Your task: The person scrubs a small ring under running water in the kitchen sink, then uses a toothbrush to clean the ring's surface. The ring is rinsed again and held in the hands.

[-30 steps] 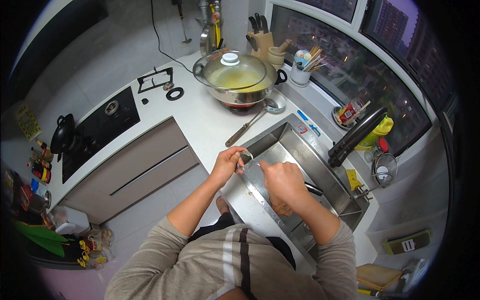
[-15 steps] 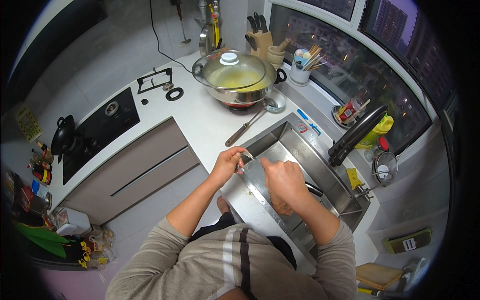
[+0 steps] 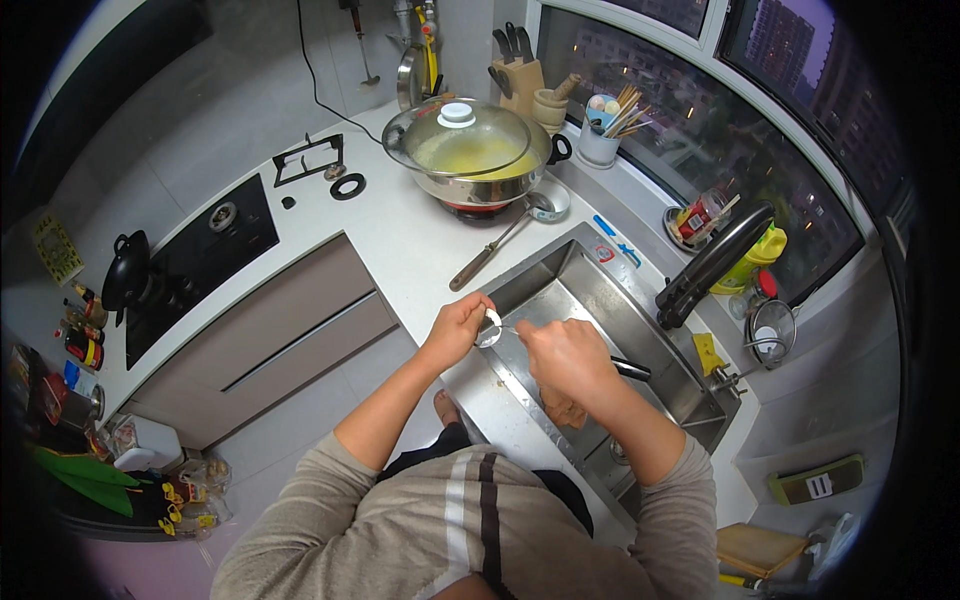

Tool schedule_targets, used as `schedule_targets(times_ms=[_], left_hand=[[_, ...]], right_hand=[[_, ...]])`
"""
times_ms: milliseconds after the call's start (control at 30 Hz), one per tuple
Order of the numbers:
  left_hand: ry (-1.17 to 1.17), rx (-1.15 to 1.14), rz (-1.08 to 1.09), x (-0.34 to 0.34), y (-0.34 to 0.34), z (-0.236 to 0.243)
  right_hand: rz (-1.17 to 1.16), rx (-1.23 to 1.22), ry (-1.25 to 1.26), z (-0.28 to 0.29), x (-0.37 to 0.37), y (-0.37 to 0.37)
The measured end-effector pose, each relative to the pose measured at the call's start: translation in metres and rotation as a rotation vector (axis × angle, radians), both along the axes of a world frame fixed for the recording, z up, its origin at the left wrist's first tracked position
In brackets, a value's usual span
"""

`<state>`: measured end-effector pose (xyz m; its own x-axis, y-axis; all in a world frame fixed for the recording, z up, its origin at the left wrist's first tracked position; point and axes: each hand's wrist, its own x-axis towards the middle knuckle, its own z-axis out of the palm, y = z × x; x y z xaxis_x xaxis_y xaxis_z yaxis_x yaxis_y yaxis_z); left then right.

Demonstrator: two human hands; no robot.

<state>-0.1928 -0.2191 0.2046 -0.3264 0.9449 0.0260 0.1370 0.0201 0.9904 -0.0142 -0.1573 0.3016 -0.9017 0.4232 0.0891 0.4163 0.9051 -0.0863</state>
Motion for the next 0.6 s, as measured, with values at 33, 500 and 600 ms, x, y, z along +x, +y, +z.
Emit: schedule_targets(times_ms=[33, 500, 600], left_hand=[[0.037, 0.007, 0.014, -0.001, 0.000, 0.000], [0.119, 0.069, 0.100, 0.002, -0.001, -0.006], [0.157, 0.104, 0.133, 0.004, 0.001, -0.006]], right_hand=[[0.004, -0.011, -0.008, 0.001, -0.001, -0.001], [0.010, 0.043, 0.058, -0.007, 0.002, -0.007], [0.001, 0.044, 0.061, -0.010, 0.001, -0.007]])
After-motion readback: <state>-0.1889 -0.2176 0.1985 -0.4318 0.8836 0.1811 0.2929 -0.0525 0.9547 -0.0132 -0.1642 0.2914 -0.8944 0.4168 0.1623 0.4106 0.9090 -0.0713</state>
